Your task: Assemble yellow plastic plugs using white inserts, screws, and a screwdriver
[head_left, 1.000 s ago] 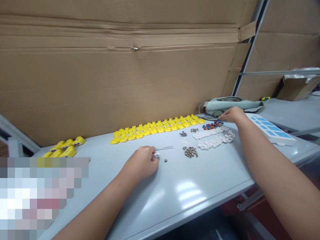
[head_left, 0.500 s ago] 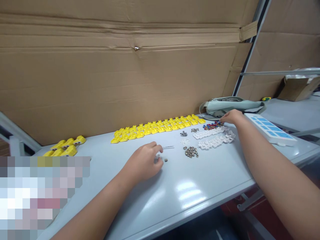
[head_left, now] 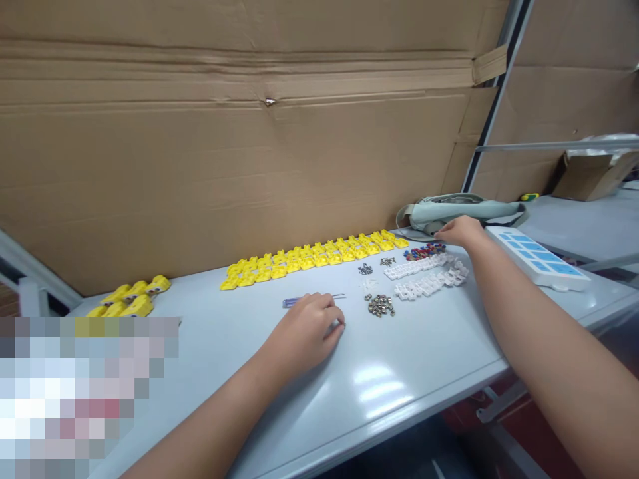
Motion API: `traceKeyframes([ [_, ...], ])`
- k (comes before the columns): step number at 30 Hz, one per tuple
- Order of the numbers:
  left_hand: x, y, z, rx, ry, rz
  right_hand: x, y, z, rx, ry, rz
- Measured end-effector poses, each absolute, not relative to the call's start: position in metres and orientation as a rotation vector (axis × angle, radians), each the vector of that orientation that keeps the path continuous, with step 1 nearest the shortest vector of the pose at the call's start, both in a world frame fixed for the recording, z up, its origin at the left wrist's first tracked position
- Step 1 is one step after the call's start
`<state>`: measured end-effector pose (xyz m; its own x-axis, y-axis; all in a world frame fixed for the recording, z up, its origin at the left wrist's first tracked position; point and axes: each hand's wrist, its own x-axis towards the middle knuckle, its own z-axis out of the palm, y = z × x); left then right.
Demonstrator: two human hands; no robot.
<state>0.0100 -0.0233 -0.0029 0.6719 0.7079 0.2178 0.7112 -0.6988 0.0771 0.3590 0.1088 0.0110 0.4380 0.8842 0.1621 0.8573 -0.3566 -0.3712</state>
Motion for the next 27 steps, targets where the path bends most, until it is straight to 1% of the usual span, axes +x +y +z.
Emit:
traceKeyframes([
  [6,0.044,-0.023,-0.014,-2.772,-0.766,-0.311,0.334,0.104,0.019,-2.066,-1.607,-0.004],
  [9,0.062,-0.017,-0.019,-2.741,-0.712,-0.313,0.322,0.100,0.020,-1.967,-1.684,-0.032],
  [13,0.074,-0.016,-0.014,-2.762,-0.868,-0.290,0.314,0.098,0.022,-1.903,-1.757,-0.034],
  [17,0.053,-0.020,0.010,-2.769,-1.146,-0.304,0.303,0.090,0.033,-1.745,-1.874,-0.060],
  [19,0.034,-0.020,0.024,-2.738,-1.482,-0.321,0.287,0.079,0.039,-1.558,-1.999,-0.026],
  [22,0.005,-0.014,0.032,-2.679,-1.902,-0.175,0.251,0.058,0.039,-1.168,-2.289,0.105],
  [24,-0.007,-0.008,0.026,-2.695,-1.958,-0.188,0.222,0.044,0.029,-0.952,-2.444,0.171],
  [27,-0.016,0.000,0.012,-2.783,-1.889,-0.337,0.188,0.029,0.007,-0.731,-2.620,0.157],
])
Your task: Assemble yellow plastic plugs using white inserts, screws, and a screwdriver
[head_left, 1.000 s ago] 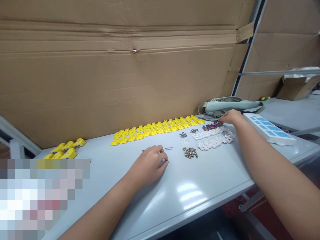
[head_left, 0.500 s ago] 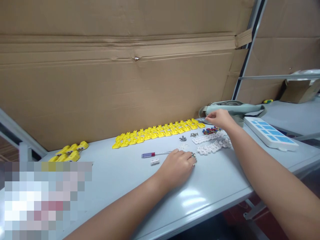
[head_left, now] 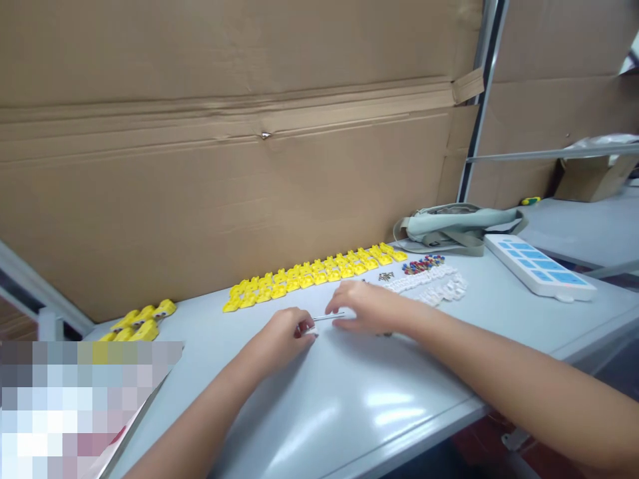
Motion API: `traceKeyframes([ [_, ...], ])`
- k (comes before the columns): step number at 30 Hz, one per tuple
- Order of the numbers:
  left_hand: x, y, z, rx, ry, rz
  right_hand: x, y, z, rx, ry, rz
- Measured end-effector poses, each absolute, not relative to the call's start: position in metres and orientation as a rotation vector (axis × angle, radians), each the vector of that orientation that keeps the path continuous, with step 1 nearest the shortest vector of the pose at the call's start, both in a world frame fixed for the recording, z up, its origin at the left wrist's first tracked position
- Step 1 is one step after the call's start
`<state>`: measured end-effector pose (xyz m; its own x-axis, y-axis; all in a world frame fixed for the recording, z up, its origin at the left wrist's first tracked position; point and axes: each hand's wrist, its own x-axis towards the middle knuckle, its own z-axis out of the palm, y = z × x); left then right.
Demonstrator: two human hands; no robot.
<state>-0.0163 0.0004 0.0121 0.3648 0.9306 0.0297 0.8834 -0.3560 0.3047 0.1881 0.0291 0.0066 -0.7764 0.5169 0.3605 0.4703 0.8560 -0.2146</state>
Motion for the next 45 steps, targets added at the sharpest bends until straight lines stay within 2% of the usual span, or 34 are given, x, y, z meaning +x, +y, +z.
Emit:
traceKeyframes([
  [4,-0.019,0.001,0.007,2.525,1.312,0.510,0.172,0.019,-0.008,-0.770,-2.593,0.281],
  [8,-0.019,-0.006,0.010,2.704,1.143,0.892,0.174,0.015,0.001,-0.830,-2.253,0.737],
  [11,-0.018,-0.010,0.008,2.813,1.049,1.018,0.173,0.014,0.006,-0.748,-2.062,1.088],
  [14,-0.015,-0.011,0.003,2.856,0.986,1.068,0.169,0.012,0.003,-0.711,-1.966,1.201],
  [21,-0.015,-0.011,0.000,2.799,1.152,1.015,0.178,0.014,0.010,-0.821,-1.998,1.071],
  [26,-0.022,-0.008,0.004,2.807,1.391,1.002,0.255,0.022,0.040,-1.319,-1.903,0.439],
  [30,-0.024,-0.005,0.005,2.755,1.566,1.009,0.336,0.029,0.047,-1.898,-1.687,0.147],
  [37,-0.022,-0.004,0.007,2.642,1.731,0.900,0.396,0.047,0.011,-2.260,-1.831,0.150],
  [41,-0.025,-0.004,0.006,2.552,1.814,0.857,0.402,0.056,-0.002,-2.239,-1.895,0.196],
  [45,-0.026,-0.003,0.007,2.520,1.842,0.840,0.401,0.056,0.001,-2.166,-1.924,0.379],
])
